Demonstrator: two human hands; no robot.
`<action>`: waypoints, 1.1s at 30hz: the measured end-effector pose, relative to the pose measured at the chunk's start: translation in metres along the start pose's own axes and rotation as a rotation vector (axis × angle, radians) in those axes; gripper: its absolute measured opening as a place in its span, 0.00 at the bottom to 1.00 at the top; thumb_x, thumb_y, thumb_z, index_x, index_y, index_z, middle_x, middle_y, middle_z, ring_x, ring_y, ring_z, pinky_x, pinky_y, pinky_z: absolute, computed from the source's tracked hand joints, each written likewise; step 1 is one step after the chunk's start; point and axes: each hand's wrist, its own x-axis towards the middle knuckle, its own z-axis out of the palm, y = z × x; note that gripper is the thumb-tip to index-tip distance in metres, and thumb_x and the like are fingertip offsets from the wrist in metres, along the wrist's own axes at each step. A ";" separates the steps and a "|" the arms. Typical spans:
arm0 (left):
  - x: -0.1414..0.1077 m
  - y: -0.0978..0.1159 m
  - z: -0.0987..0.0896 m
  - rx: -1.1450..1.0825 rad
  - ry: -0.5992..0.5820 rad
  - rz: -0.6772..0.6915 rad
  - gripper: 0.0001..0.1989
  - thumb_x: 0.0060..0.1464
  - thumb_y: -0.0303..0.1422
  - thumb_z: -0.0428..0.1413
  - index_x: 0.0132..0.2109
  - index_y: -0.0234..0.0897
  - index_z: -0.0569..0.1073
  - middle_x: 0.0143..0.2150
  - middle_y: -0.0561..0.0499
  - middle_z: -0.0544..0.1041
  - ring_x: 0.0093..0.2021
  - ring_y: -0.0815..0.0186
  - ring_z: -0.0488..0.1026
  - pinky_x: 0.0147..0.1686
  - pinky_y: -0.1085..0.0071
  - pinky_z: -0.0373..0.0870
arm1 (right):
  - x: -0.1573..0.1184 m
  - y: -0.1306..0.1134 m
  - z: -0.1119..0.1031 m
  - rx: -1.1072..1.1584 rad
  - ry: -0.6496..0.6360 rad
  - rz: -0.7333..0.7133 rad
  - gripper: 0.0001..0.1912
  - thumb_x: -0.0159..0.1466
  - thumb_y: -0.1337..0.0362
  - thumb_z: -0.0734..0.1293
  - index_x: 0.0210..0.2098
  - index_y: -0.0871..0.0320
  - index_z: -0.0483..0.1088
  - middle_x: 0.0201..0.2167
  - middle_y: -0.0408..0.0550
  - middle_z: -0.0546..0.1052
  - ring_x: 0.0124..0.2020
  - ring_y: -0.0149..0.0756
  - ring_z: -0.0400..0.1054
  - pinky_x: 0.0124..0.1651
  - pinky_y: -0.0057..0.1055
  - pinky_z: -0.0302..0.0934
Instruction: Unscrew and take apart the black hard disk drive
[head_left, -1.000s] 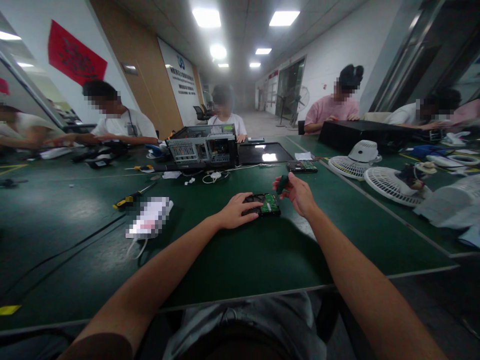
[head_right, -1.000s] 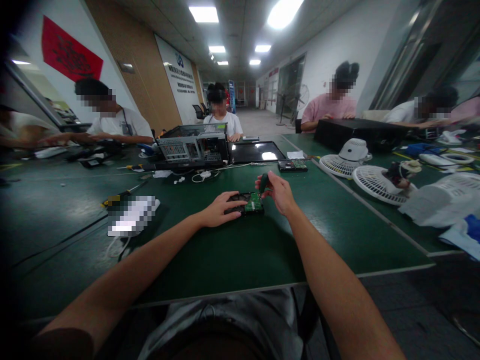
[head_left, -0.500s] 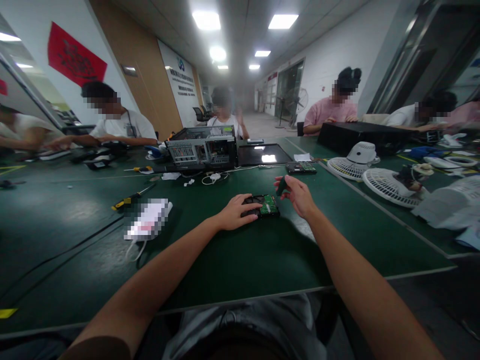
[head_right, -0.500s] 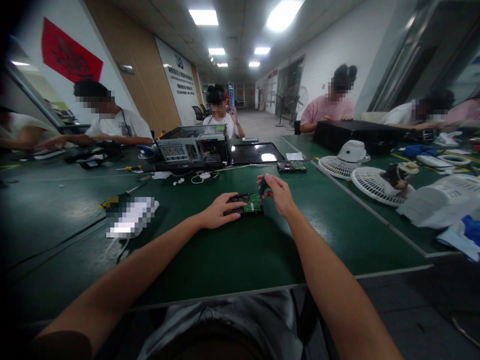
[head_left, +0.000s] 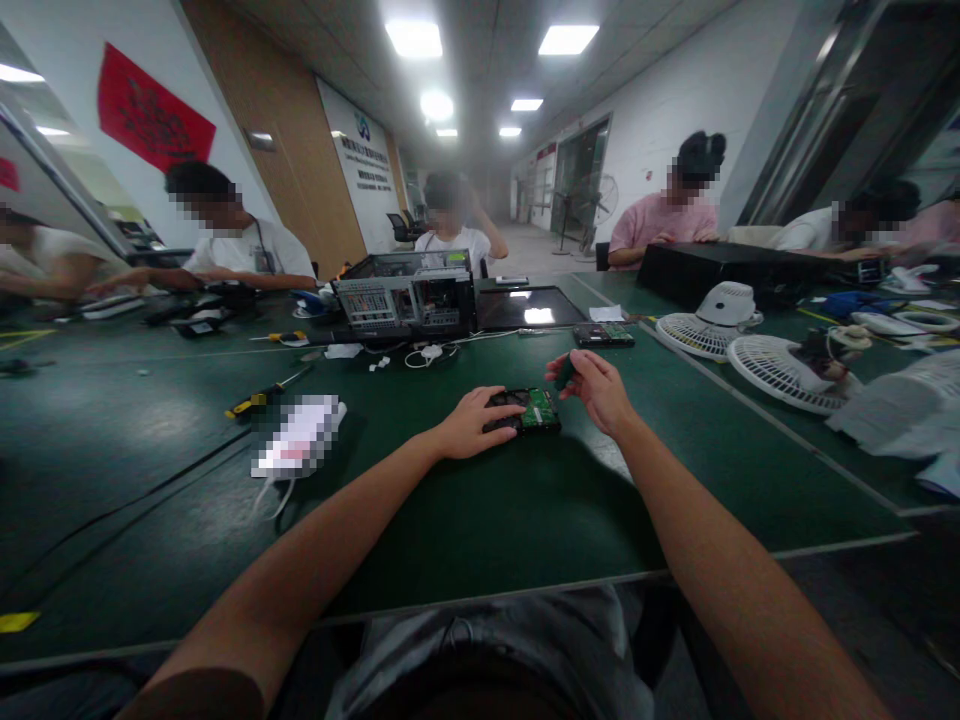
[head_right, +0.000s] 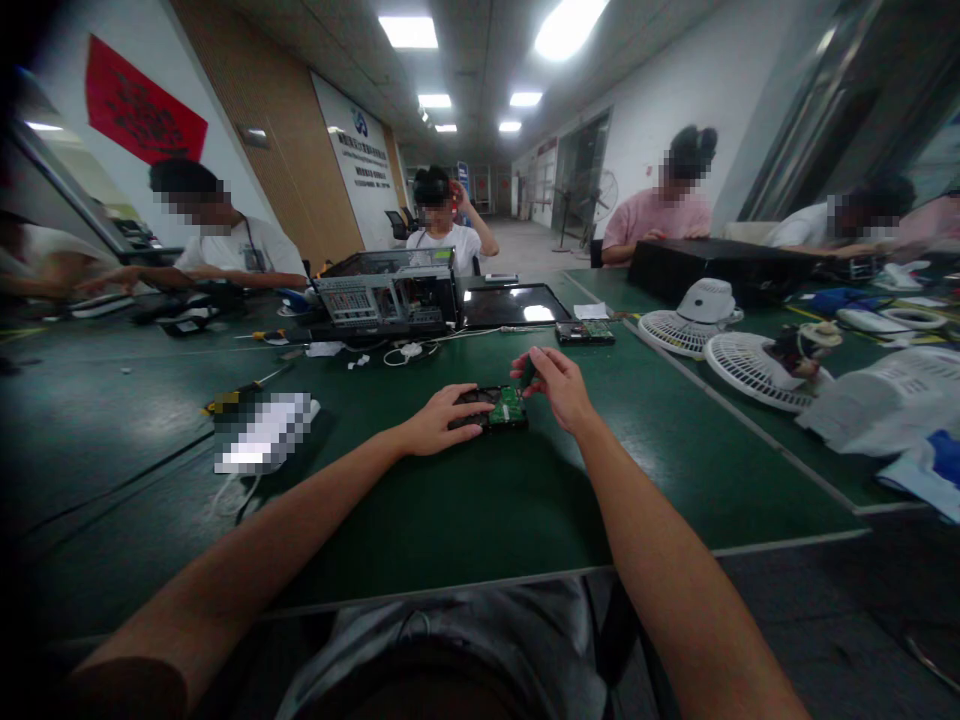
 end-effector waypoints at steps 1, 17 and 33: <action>0.000 0.000 0.000 0.003 0.005 0.001 0.25 0.68 0.51 0.52 0.69 0.59 0.66 0.74 0.48 0.53 0.71 0.45 0.55 0.69 0.42 0.53 | 0.000 0.001 0.000 0.019 -0.002 0.009 0.20 0.62 0.43 0.72 0.41 0.53 0.77 0.43 0.51 0.82 0.42 0.42 0.78 0.30 0.30 0.69; 0.000 -0.001 0.001 -0.006 0.015 0.018 0.25 0.68 0.50 0.52 0.69 0.59 0.67 0.75 0.49 0.53 0.71 0.45 0.55 0.69 0.41 0.53 | 0.003 0.003 -0.003 -0.042 0.019 -0.008 0.19 0.65 0.46 0.70 0.46 0.52 0.80 0.44 0.50 0.81 0.41 0.39 0.74 0.29 0.29 0.66; 0.000 -0.002 0.002 -0.002 0.016 0.006 0.25 0.67 0.51 0.52 0.69 0.60 0.66 0.75 0.48 0.53 0.71 0.45 0.55 0.68 0.41 0.54 | 0.001 0.001 0.000 0.027 0.026 0.011 0.19 0.64 0.45 0.71 0.42 0.54 0.79 0.43 0.52 0.82 0.41 0.42 0.77 0.29 0.31 0.68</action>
